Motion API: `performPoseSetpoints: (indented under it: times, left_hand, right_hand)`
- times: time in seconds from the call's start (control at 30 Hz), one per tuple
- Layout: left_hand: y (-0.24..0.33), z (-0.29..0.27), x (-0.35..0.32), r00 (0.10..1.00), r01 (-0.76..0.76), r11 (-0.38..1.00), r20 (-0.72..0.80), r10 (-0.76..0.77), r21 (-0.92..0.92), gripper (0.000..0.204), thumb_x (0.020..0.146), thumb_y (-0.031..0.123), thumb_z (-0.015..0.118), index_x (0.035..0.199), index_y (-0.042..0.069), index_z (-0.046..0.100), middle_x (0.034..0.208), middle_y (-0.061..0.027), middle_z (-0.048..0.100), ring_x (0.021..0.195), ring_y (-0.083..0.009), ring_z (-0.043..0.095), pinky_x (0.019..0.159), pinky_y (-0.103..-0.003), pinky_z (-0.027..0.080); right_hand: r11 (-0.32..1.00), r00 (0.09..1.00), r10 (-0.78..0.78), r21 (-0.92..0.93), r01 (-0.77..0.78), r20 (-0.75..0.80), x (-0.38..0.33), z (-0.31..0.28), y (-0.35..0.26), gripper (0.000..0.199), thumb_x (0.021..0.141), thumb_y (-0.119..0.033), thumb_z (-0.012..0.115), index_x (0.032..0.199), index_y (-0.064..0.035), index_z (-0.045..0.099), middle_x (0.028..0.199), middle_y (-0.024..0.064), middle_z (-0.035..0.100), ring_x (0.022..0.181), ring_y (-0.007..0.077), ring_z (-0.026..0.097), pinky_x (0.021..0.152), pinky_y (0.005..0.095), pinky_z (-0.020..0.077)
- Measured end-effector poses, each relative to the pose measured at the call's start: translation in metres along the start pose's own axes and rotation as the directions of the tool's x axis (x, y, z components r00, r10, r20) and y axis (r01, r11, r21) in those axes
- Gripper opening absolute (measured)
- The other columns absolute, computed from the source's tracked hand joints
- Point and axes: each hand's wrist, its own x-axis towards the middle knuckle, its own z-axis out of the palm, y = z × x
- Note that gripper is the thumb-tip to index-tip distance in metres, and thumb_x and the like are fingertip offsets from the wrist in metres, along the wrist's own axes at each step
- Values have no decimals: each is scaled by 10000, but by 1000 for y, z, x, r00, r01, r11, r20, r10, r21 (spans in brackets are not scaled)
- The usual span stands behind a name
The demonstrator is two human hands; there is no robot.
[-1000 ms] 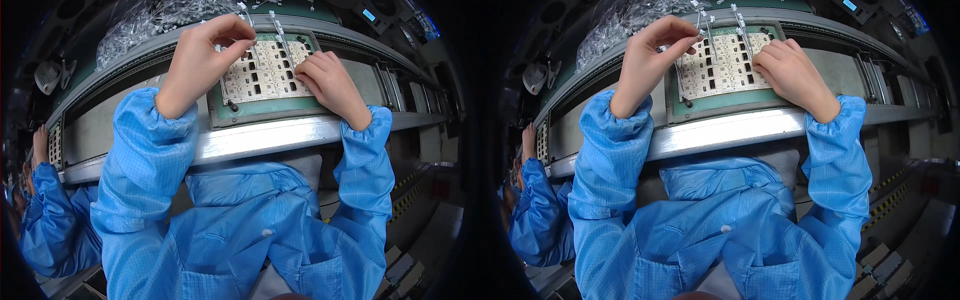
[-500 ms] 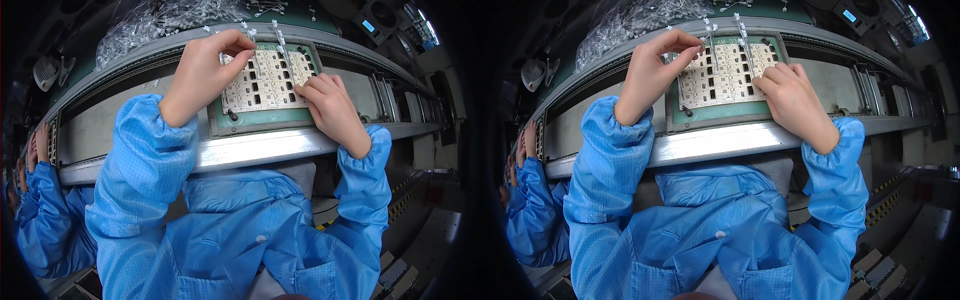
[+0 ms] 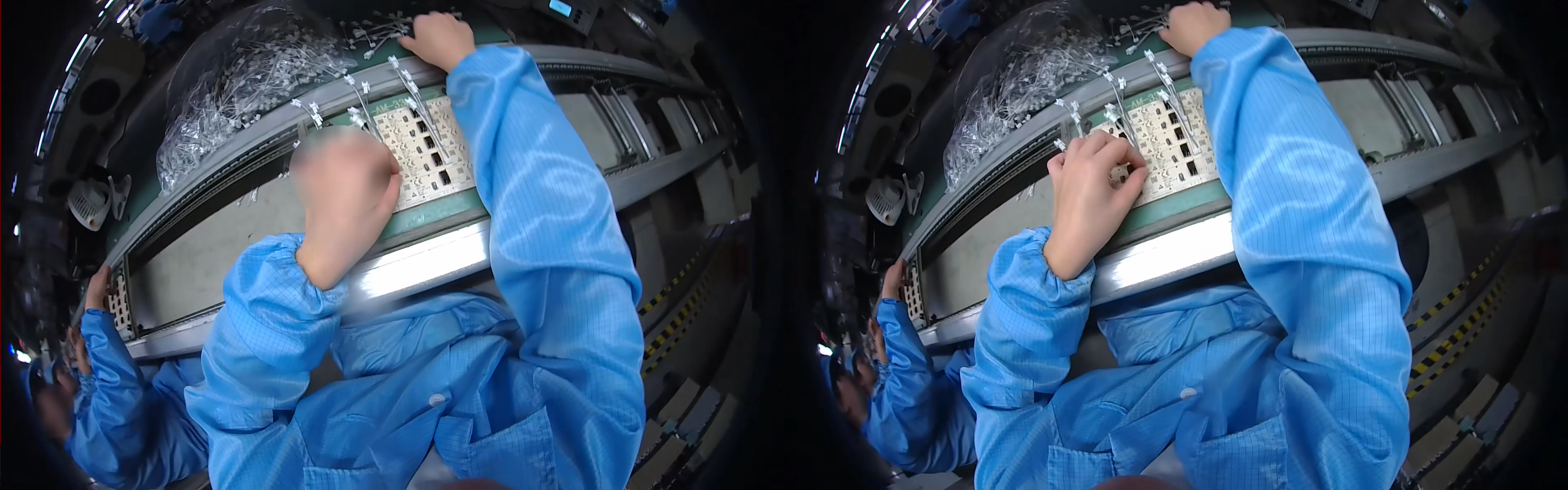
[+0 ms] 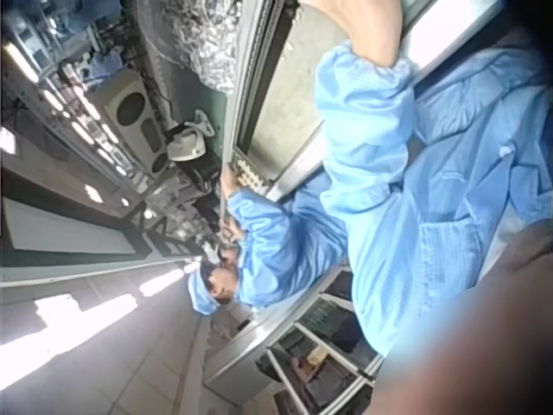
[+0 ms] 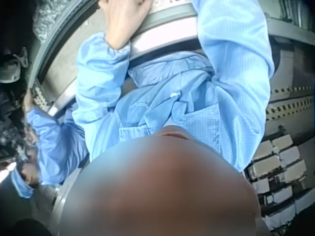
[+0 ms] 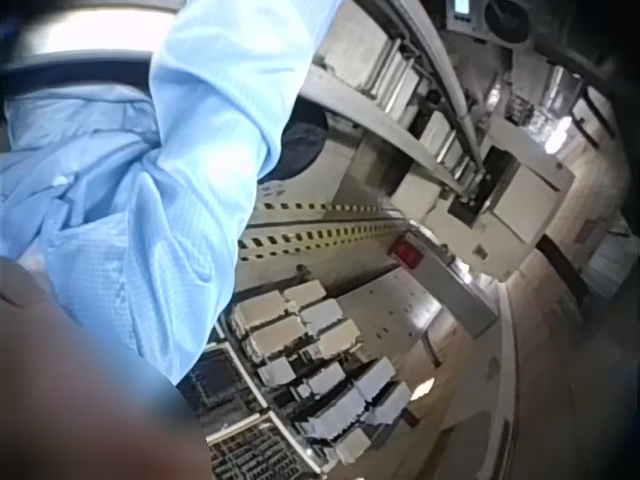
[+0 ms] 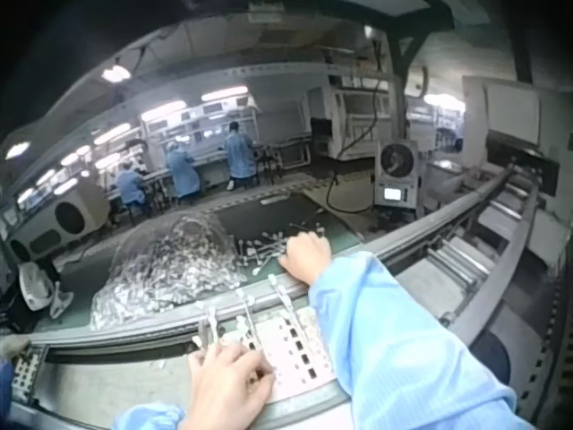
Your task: Manual assembly of wiring and electronic components onto a panel at a production line station.
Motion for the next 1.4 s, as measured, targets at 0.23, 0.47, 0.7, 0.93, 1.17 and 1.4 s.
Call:
performPoseSetpoints:
  times: [0.23, 0.47, 0.7, 0.93, 1.17, 1.4]
  left_hand:
    - [-3, -4, 13, 980, 163, 977, 137, -144, -138, 62, 790, 161, 724, 825, 121, 693, 849, -22, 630, 921, -239, 558, 835, -413, 341]
    - [-10, -9, 9, 980, 168, 981, 129, -154, -102, 63, 791, 180, 745, 806, 120, 732, 855, -9, 645, 913, -241, 553, 835, -394, 341]
    - [-9, -10, 12, 982, 127, 988, 149, -113, -88, 67, 809, 196, 759, 834, 135, 759, 846, 5, 636, 908, -231, 539, 844, -387, 330]
    - [-6, -16, 8, 987, 91, 996, 133, -90, -2, 53, 828, 185, 747, 842, 135, 758, 843, 8, 633, 904, -223, 533, 860, -398, 319]
    - [22, -17, -1, 979, -198, 950, 88, 182, 240, 96, 856, 204, 718, 822, 119, 748, 833, -20, 654, 947, -256, 562, 897, -490, 366]
    - [-25, -14, 91, 951, -39, 997, 307, 18, 62, 205, 897, 252, 654, 1006, 142, 788, 817, -90, 739, 871, -258, 701, 862, -518, 455]
  right_hand:
    - [981, 926, 34, 189, 41, -376, 25, 28, 19, 211, 839, -198, 650, 995, -56, 652, 946, 170, 717, 918, 368, 704, 786, 523, 541]
    - [869, 964, 63, 490, 75, -258, 3, -26, 5, 236, 848, -238, 660, 955, -28, 647, 915, 222, 716, 917, 396, 701, 816, 478, 550]
    - [583, 861, 364, 808, 87, -355, 31, -11, 31, 275, 866, -276, 659, 884, -8, 603, 864, 233, 694, 864, 394, 689, 795, 452, 527]
    - [563, 843, 313, 800, 206, -438, 29, -30, 33, 268, 814, -254, 719, 826, -13, 601, 797, 179, 673, 777, 300, 679, 727, 397, 518]
    - [173, 981, 62, 970, 173, -186, 24, -35, 66, 165, 930, -72, 683, 1063, 27, 681, 842, 64, 707, 717, 117, 659, 642, 244, 507]
    - [142, 998, 35, 989, 51, -56, -38, -76, 74, 145, 919, -121, 736, 993, -4, 691, 805, 54, 703, 678, 96, 633, 623, 217, 482]
